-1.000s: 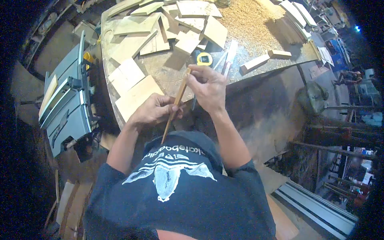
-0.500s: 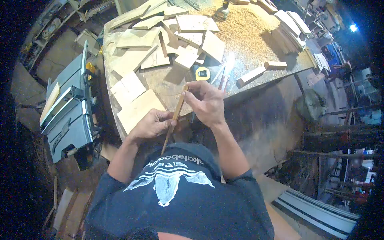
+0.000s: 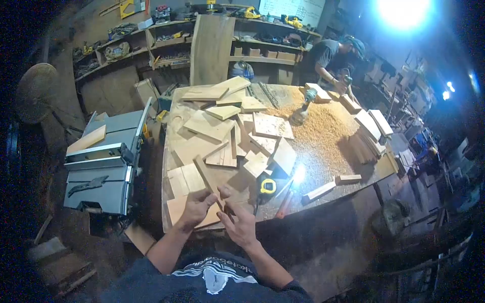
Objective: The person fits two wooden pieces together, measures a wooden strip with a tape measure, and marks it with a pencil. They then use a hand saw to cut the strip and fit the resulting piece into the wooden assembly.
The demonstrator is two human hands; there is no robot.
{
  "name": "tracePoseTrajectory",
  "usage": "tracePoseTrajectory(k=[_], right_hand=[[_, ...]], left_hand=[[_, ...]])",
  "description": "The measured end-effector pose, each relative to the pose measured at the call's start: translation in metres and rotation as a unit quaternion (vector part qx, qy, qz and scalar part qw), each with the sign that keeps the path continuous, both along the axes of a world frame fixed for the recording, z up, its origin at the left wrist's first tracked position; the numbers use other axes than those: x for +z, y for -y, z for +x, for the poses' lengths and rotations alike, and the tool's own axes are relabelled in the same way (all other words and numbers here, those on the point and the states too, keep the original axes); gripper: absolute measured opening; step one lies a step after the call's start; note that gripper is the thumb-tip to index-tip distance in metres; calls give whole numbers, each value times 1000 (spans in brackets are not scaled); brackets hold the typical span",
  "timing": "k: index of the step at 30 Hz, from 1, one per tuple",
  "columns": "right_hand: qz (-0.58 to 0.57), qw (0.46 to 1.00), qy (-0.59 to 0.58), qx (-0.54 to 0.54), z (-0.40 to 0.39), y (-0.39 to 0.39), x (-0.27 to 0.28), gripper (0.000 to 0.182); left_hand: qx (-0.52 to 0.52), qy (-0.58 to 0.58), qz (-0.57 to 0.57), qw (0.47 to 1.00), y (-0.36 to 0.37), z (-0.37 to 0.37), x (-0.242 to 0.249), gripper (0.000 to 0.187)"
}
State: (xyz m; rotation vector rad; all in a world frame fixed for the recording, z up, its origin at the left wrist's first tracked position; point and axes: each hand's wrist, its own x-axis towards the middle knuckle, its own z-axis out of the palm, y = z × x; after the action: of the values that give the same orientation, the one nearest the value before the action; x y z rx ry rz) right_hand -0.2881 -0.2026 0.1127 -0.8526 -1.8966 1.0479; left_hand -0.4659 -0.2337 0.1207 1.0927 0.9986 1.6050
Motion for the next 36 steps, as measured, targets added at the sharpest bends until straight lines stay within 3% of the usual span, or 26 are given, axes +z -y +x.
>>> tracePoseTrajectory(k=[6, 8, 10, 12, 14, 16, 18, 23, 26, 28, 36], right_hand=[[75, 993, -28, 85, -10, -19, -6, 37], [-54, 994, -1, 94, -9, -21, -15, 39], [-71, 994, 3, 89, -15, -13, 13, 42], [-89, 986, -43, 135, -18, -18, 3, 43], [-99, 987, -6, 128, -18, -18, 5, 36], [-13, 991, 12, 130, -23, -18, 10, 28], [-57, 986, 31, 156, -20, -16, 18, 25], [30, 988, 61, 139, -14, -17, 8, 23], [40, 981, 72, 178, -7, -18, 11, 26], [32, 978, 86, 185, -3, -18, 12, 26], [9, 974, 108, 200, 7, -19, 13, 28]], left_hand=[[52, 35, -45, 997, 13, 0, -24, 25], [83, 19, -47, 995, 17, 0, -22, 24], [91, -54, -83, 991, 28, -2, -5, 24], [68, 7, -56, 996, 31, -2, -21, 27], [77, 36, -39, 996, 33, 2, -26, 29], [82, 61, -12, 995, 34, 1, -27, 31], [51, 57, -48, 996, 40, -3, -27, 33], [54, 7, -26, 998, 44, -26, 4, 32], [101, 43, 25, 994, 43, -44, 19, 29], [96, -11, -10, 995, 50, -50, 36, 30], [165, -1, 29, 986, 50, -33, 36, 34]])
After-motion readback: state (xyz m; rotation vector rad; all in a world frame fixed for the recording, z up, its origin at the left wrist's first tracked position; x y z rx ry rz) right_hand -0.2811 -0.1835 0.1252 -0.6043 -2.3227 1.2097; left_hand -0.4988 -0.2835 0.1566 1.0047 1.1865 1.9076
